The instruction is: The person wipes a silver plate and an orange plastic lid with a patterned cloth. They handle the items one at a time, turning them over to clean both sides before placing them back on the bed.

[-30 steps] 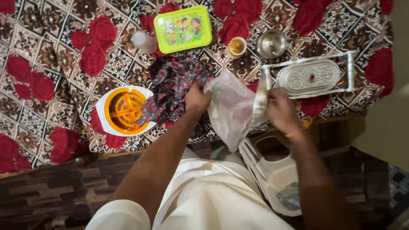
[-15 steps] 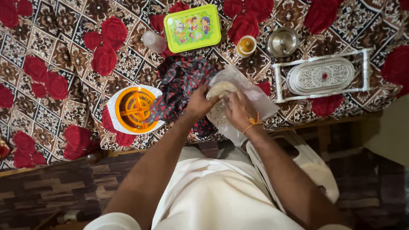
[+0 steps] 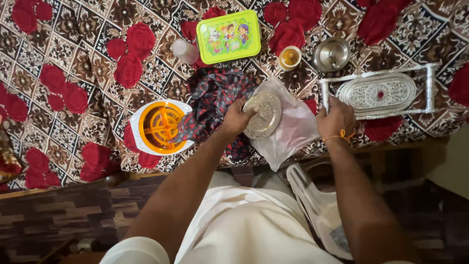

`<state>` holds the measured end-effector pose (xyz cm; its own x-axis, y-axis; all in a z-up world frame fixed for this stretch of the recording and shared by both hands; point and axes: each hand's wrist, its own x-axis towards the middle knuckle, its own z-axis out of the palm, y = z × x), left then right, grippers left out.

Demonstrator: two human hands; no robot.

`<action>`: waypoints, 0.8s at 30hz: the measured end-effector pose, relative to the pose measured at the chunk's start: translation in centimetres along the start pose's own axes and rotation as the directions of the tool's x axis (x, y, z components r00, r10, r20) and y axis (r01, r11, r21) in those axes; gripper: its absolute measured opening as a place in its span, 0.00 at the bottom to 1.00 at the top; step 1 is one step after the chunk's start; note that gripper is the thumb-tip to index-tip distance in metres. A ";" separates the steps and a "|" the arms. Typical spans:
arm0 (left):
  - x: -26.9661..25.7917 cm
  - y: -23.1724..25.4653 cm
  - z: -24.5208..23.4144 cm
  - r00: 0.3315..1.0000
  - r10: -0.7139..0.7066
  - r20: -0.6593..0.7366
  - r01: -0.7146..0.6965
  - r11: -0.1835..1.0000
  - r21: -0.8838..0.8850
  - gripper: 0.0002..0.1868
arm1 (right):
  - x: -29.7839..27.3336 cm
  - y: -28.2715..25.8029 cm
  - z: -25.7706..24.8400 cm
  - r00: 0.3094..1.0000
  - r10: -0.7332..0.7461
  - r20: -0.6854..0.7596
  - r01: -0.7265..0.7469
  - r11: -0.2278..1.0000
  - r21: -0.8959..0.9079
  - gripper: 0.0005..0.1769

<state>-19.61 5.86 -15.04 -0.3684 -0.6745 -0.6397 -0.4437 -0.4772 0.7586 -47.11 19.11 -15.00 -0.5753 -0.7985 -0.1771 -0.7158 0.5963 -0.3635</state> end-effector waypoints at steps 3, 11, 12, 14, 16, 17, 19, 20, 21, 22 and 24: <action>0.5 0.6 0.8 1.000 -0.011 -0.018 0.012 0.999 0.046 0.19 | -0.4 0.8 -0.3 0.997 -0.027 -0.075 0.027 1.000 -0.005 0.18; 2.4 1.0 3.7 0.995 0.051 -0.086 -0.053 0.998 -0.017 0.16 | -3.5 1.3 -3.1 0.997 -0.065 -0.049 0.070 0.990 0.122 0.19; 2.5 1.3 4.1 0.996 0.028 -0.083 -0.030 0.999 -0.024 0.16 | -3.9 0.9 -3.2 0.998 -0.056 -0.022 0.058 0.990 0.130 0.19; 2.4 1.9 4.3 0.997 -0.008 -0.081 0.006 0.999 -0.032 0.16 | -4.3 -0.1 -3.0 0.998 -0.040 0.051 0.032 0.987 0.159 0.20; 2.1 2.2 4.2 0.997 -0.037 -0.074 0.034 0.999 -0.033 0.16 | -4.5 -1.0 -2.6 0.989 -0.023 0.145 -0.006 0.980 0.196 0.22; 2.0 2.1 4.1 0.997 -0.030 -0.076 0.027 0.999 -0.036 0.16 | -4.8 -1.5 -2.3 0.991 -0.048 0.124 0.027 0.986 0.165 0.21; 1.9 1.4 3.6 0.997 -0.015 -0.079 0.012 0.999 -0.044 0.16 | -5.2 -2.2 -1.7 0.991 -0.101 0.084 0.093 0.991 0.098 0.21; 2.0 0.9 3.4 0.997 0.014 -0.082 -0.017 0.999 -0.031 0.16 | -5.3 -2.2 -1.8 0.994 -0.101 0.049 0.095 0.989 0.110 0.21; 2.2 0.3 3.1 0.995 0.043 -0.089 -0.045 0.999 -0.020 0.17 | -5.4 -2.3 -1.9 0.994 -0.105 0.017 0.103 0.987 0.123 0.22; 2.4 -0.3 2.9 0.993 0.072 -0.097 -0.073 0.997 -0.008 0.17 | -5.4 -2.4 -2.1 0.994 -0.110 -0.016 0.111 0.984 0.137 0.22; 2.7 -1.1 2.8 0.985 0.124 -0.116 -0.125 0.992 0.001 0.17 | -5.4 -2.1 -3.4 0.995 -0.097 -0.002 0.095 0.976 0.198 0.20</action>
<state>-22.38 6.14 -17.97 -0.3235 -0.7892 -0.5220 -0.3952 -0.3886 0.8324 -43.84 22.46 -10.21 -0.5041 -0.8524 -0.1391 -0.6747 0.4892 -0.5527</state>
